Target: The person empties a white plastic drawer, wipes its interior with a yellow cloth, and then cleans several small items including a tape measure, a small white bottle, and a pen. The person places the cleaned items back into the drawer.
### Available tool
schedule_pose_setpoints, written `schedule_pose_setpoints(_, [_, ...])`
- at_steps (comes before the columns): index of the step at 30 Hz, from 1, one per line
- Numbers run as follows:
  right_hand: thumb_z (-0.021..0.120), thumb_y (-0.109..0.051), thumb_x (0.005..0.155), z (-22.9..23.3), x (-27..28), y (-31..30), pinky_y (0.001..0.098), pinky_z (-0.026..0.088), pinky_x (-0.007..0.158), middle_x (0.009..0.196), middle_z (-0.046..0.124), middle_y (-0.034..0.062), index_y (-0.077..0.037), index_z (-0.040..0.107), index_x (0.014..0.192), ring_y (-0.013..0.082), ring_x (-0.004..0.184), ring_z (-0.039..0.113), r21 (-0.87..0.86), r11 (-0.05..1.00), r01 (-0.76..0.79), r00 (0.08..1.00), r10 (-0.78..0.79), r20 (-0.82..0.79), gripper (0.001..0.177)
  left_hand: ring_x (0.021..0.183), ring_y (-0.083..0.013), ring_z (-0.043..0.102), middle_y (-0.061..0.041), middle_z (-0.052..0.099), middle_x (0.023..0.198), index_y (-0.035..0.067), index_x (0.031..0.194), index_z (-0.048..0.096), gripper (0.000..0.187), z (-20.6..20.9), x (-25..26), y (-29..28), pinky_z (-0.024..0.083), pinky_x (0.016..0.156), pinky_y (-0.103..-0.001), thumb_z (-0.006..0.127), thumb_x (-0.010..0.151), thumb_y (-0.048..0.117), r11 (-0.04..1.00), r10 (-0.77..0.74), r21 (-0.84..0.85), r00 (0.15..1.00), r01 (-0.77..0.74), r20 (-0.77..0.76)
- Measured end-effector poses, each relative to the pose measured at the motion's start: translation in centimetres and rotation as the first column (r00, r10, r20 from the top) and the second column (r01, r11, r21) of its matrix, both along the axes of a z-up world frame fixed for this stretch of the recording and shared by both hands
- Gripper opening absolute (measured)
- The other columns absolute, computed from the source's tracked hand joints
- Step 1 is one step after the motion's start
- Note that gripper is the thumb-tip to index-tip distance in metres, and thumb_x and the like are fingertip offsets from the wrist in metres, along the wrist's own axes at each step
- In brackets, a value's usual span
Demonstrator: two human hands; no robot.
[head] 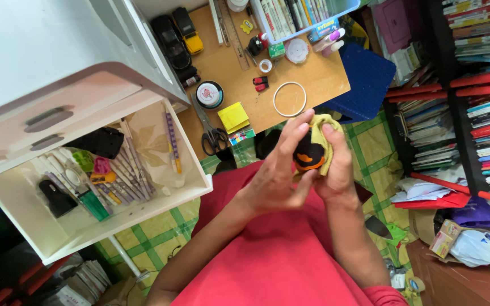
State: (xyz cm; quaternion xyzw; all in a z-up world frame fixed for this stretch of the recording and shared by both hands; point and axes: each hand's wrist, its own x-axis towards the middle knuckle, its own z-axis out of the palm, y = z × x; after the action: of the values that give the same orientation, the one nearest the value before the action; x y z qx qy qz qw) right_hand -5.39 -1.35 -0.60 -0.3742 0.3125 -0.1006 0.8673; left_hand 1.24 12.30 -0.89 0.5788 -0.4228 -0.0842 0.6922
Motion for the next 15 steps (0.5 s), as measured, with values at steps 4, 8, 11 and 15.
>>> schedule_pose_setpoints(4, [0.047,-0.035,0.105,-2.0,0.0,0.7,0.0360,0.058,0.089,0.111,0.070,0.0128,-0.001,0.061,0.122,0.0229,0.099,0.071,0.089,0.996,0.005,1.000,-0.005,-0.003,0.041,0.148,-0.0358,0.043,-0.022,0.032,0.163,-0.001,0.159,0.022,0.079,-1.0,-1.6,-0.8,0.035,0.127,-0.041,0.069,0.095,0.008,0.984,0.155,0.128,0.951,-0.125,-0.267])
schedule_pose_setpoints(8, [0.054,-0.027,0.102,-2.8,2.2,0.0,0.0358,0.058,0.081,0.102,0.070,0.0129,-0.004,0.062,0.113,0.0232,0.090,0.071,0.131,0.990,0.053,0.997,-0.060,0.052,0.027,0.131,-0.0252,0.056,-0.018,0.052,0.145,-0.002,0.154,0.032,0.058,-2.9,-0.5,-2.4,0.042,0.117,-0.035,0.055,0.106,0.023,0.957,0.247,0.263,0.816,-0.121,-0.522])
schedule_pose_setpoints(11, [0.061,-0.014,0.100,-3.0,3.1,-0.5,0.0312,0.055,0.077,0.099,0.066,0.0078,-0.005,0.061,0.108,0.0171,0.087,0.067,-0.072,0.990,0.118,0.991,-0.113,0.068,0.012,0.127,-0.0204,0.054,-0.013,0.058,0.135,0.001,0.145,0.043,0.045,-4.4,-0.9,-4.2,0.042,0.111,-0.032,0.046,0.111,0.030,0.956,0.268,0.274,0.707,-0.108,-0.654])
schedule_pose_setpoints(15, [0.067,-0.002,0.097,-3.2,3.3,-2.1,0.0244,0.050,0.081,0.098,0.059,0.0003,-0.005,0.057,0.103,0.0086,0.089,0.057,-0.412,0.908,0.070,0.983,0.007,0.182,0.012,0.122,-0.0173,0.055,-0.011,0.060,0.129,0.003,0.135,0.053,0.043,-6.5,-0.8,-6.8,0.043,0.106,-0.028,0.040,0.112,0.038,0.954,0.296,0.256,0.603,-0.153,-0.741])
